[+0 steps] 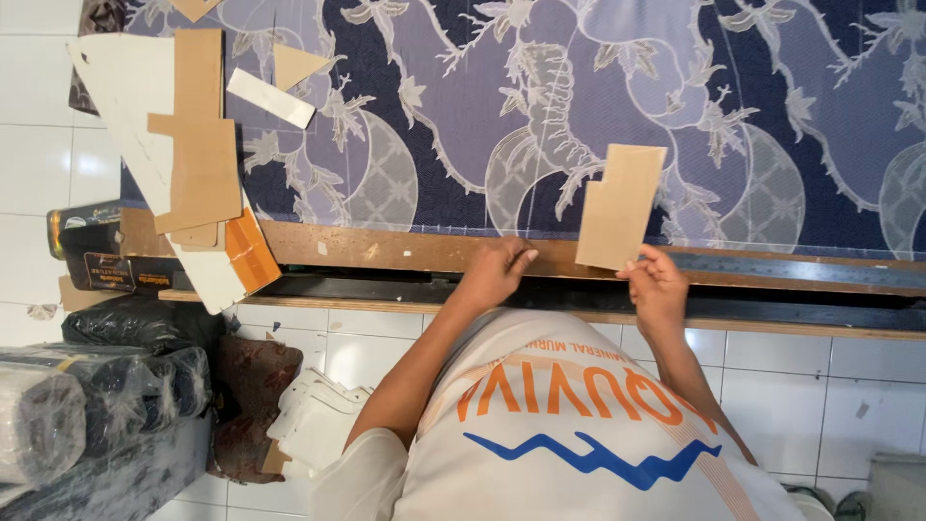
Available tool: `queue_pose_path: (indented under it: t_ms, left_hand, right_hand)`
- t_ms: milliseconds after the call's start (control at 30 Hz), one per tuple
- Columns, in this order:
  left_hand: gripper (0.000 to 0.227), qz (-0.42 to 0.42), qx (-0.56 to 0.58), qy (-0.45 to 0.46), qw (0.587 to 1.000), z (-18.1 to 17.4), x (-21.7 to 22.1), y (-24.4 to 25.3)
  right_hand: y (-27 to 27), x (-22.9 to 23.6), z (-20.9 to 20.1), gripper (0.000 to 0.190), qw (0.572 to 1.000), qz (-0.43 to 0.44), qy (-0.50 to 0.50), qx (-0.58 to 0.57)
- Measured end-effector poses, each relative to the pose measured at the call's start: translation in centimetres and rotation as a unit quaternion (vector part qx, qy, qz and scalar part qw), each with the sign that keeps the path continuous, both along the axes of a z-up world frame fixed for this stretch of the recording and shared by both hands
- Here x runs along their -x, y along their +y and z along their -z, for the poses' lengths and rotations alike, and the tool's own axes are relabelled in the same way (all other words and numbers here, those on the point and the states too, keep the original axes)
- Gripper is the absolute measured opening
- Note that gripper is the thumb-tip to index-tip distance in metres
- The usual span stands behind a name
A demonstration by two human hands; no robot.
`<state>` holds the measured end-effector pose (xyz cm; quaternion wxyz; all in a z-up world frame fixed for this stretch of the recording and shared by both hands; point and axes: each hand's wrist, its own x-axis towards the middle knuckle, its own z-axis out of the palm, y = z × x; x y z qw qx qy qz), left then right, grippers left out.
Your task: The person positions several cardboard pieces on a large patterned fabric laid out on a table. They use a metal ruler to align the pieces and adjust their placement. The person handles the cardboard pieces one at a time, ensuring they are correctly positioned on the fabric.
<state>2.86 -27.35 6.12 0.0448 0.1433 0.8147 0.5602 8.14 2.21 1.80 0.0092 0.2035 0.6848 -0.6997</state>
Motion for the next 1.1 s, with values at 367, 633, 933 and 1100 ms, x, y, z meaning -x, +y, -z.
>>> queue_pose_path:
  t_ms: [367, 633, 933, 1100]
  left_hand:
    - [0.008, -0.116, 0.163, 0.007, 0.98, 1.7, -0.5, -15.6]
    - [0.023, -0.341, 0.359, 0.098, 0.863, 5.1, 1.2, -30.7]
    - [0.072, -0.35, 0.475, -0.108, 0.8, 5.1, 4.4, -39.4]
    - [0.081, -0.319, 0.43, -0.252, 0.806, 2.7, 6.4, -39.3]
  right_hand:
    - [-0.8, 1.2, -3.4, 0.031, 0.991, 0.112, 0.079, 0.006]
    - [-0.4, 0.6, -4.8, 0.026, 0.981, 0.146, 0.125, -0.025]
    - [-0.5, -0.9, -4.5, 0.025, 0.982, 0.151, 0.115, -0.022]
    - [-0.3, -0.7, -4.9, 0.023, 0.981, 0.145, 0.127, -0.031]
